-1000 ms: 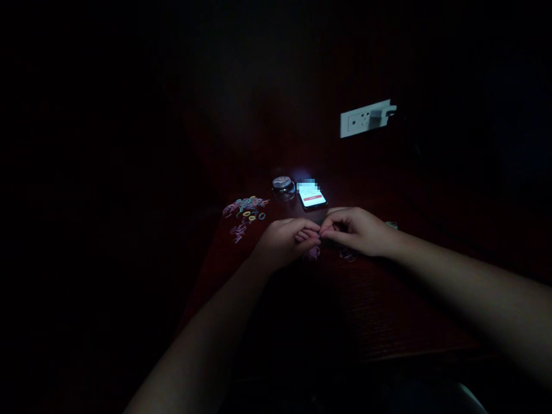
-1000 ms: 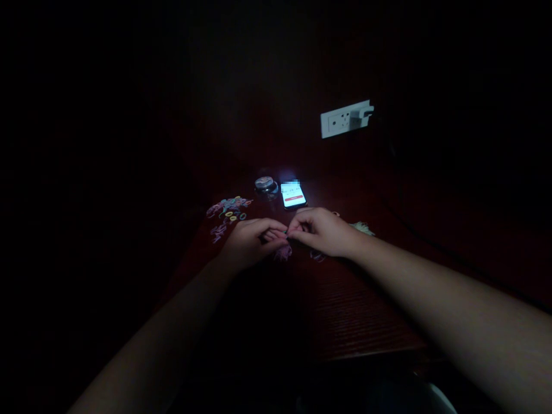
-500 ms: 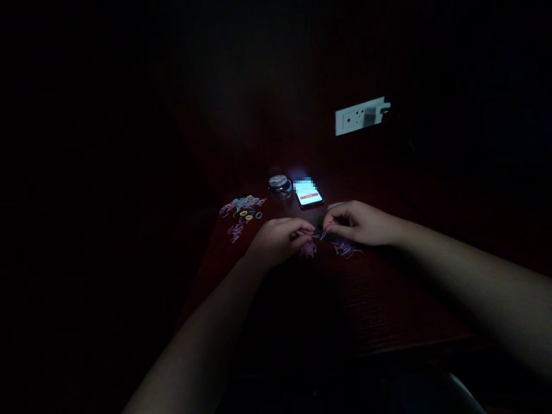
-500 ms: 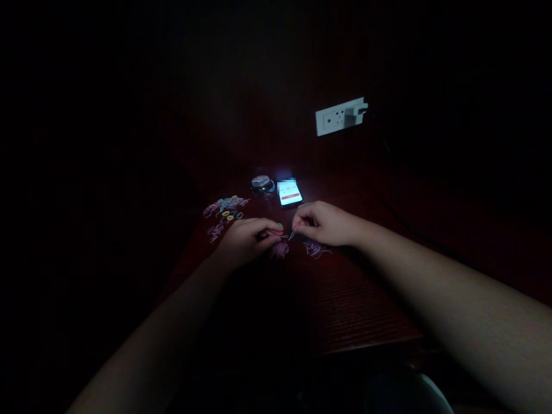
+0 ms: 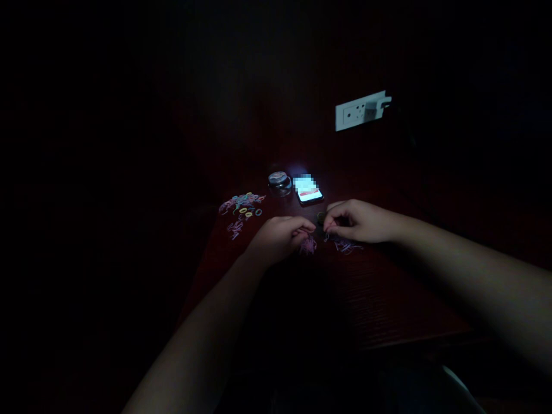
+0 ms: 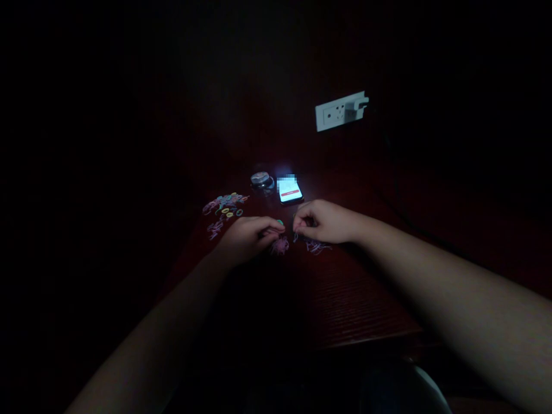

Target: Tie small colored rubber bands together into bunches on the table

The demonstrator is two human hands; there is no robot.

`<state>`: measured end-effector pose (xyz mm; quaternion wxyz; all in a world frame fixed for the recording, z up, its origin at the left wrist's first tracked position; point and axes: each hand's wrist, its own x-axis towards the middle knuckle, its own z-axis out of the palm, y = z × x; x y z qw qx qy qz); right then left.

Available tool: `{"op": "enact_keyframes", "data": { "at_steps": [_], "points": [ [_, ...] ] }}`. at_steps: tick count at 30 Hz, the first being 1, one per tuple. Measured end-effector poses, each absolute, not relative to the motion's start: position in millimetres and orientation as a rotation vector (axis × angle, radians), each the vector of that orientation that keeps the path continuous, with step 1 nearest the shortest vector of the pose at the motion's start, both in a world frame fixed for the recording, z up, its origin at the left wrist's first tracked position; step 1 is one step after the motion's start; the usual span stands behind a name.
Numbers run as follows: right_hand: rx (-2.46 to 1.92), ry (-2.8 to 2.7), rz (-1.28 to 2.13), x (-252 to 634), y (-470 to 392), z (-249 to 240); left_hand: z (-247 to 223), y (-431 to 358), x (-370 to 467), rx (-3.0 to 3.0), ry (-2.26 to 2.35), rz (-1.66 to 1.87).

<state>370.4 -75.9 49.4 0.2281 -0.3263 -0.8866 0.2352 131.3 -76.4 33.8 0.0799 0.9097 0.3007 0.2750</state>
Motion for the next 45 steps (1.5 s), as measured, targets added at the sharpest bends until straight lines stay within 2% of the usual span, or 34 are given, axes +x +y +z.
{"op": "enact_keyframes", "data": {
  "at_steps": [12,20,30,37,42,45],
  "points": [
    [-0.86,-2.458,0.653,372.7,-74.5,50.7,36.3,-78.9,133.1,2.629,0.858,0.719],
    [-1.072,-2.524,0.902,394.5,-71.7,62.7,40.3,-80.8,129.2,2.713,0.927,0.571],
    [-1.105,-2.606,1.087,406.5,-71.1,69.2,38.7,-73.0,120.8,2.738,1.035,0.797],
    [-1.082,-2.63,1.007,409.5,-69.0,66.1,42.2,-66.3,104.3,2.664,1.332,0.91],
    [-1.021,-2.337,0.969,406.5,-71.4,68.8,37.5,-54.7,63.1,2.381,1.653,1.244],
    [-1.03,-2.173,0.849,401.1,-68.7,61.0,30.3,-48.5,28.8,2.06,1.884,1.329]
  ]
}}
